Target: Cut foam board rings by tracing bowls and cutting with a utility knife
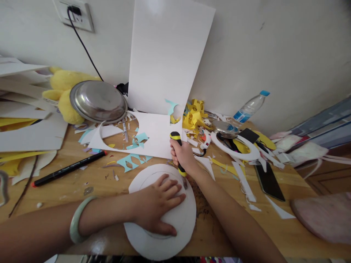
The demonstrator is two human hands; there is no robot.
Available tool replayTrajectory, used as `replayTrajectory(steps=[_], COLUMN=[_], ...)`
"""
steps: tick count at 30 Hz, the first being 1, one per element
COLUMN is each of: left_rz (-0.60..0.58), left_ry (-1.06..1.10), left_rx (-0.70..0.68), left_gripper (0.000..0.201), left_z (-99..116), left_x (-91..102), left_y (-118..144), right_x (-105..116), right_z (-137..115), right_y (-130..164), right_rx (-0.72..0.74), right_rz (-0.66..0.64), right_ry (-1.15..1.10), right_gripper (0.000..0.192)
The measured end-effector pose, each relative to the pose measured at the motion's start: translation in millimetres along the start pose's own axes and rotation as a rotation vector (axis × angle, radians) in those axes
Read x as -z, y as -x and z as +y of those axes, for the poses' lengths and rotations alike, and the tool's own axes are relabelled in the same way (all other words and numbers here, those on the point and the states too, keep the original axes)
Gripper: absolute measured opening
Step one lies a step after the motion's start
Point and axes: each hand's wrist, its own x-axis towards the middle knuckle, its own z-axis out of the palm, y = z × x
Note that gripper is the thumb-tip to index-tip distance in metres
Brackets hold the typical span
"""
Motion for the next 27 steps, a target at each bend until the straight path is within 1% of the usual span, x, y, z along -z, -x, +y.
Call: replayTrajectory(steps=[7, 14, 27], left_rz=[-0.002, 0.008, 0.026], left_ry=[-0.02, -0.021, -0.025], left_rx=[-0.006, -0.008, -0.018], left_gripper=[0.074, 0.074, 0.072], left_z=[1, 1, 1], left_x=[0.1, -0.2, 0.4], left_y=[-1, 0, -1], right_x=[-3, -3, -7], right_z=[-7, -8, -12], right_y=[1, 0, -2], right_rx=[-0.015, -0.021, -0.024], right_rz=[-0.084, -0.135, -0.166], right_ry=[-0.087, -0.107, -0.085], right_gripper=[0.021, 0.022, 0.022])
